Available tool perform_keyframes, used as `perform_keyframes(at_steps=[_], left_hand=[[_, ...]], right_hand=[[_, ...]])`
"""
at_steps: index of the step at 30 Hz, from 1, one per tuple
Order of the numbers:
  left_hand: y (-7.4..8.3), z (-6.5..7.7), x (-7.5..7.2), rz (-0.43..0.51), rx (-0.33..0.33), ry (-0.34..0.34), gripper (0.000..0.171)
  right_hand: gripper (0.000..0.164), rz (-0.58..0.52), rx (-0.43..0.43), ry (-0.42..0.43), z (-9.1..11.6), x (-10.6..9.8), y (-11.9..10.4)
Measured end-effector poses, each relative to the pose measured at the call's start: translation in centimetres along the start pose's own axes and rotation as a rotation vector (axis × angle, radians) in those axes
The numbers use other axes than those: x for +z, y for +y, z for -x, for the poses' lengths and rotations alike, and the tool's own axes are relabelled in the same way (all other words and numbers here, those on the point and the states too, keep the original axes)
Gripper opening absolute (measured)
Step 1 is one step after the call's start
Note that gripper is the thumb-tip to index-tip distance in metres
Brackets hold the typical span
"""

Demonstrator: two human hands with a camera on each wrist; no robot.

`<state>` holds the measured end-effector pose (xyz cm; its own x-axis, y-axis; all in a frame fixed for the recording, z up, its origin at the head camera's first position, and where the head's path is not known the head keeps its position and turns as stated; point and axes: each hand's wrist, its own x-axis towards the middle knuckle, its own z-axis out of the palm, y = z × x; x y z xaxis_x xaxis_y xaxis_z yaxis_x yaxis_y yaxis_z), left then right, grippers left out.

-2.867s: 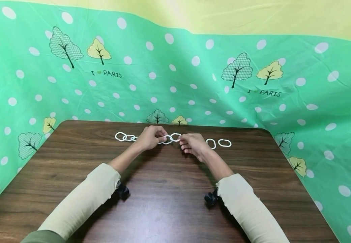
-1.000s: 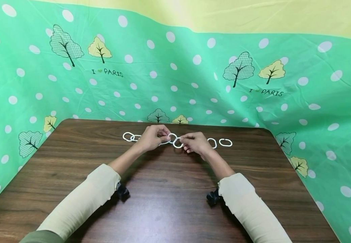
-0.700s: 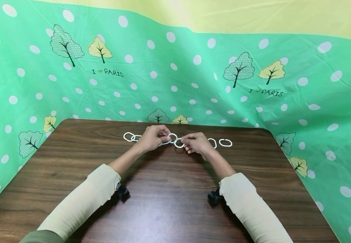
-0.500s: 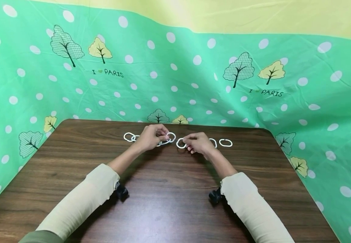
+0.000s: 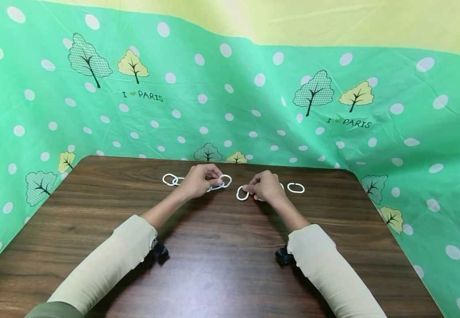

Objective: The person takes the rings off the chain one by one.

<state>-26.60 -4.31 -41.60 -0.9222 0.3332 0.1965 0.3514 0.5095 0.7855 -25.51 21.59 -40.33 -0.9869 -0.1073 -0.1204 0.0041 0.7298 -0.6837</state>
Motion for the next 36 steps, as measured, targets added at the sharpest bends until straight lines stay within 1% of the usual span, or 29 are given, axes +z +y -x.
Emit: perform_keyframes(at_steps=[3,7,11,14,17,20,24,30,36], left_hand=[[0.1,0.0,0.0,-0.001,-0.003,-0.003,0.014],[0.2,0.1,0.0,0.005,-0.006,-0.002,0.014],[0.3,0.2,0.1,0.017,-0.01,-0.001,0.015],[0.3,0.2,0.2,0.018,-0.008,0.001,0.016],[0.3,0.1,0.3,0.016,-0.005,0.004,0.015],[0.3,0.1,0.4,0.018,0.001,0.006,0.012],[0.3,0.2,0.4,0.025,0.012,0.009,0.007],[0.5,0.3,0.3,0.025,0.011,0.003,0.008],[0.5,0.3,0.4,0.021,0.017,-0.01,0.01]], right_hand=[[0.025,0.025,-0.002,0.034,0.0,0.1,0.1],[0.028,0.047,-0.016,0.051,0.1,0.1,0.1],[0.034,0.03,-0.029,0.043,0.2,0.2,0.1],[0.037,-0.008,-0.037,0.031,0.2,0.4,-0.1],[0.039,-0.086,-0.039,0.025,0.3,0.8,-0.6],[0.042,-0.213,-0.018,0.003,0.4,1.2,-1.2],[0.048,-0.369,0.027,-0.049,0.6,1.5,-2.0],[0.052,-0.492,0.079,-0.115,0.5,1.9,-3.0],[0.05,-0.567,0.107,-0.127,0.2,2.4,-3.1]])
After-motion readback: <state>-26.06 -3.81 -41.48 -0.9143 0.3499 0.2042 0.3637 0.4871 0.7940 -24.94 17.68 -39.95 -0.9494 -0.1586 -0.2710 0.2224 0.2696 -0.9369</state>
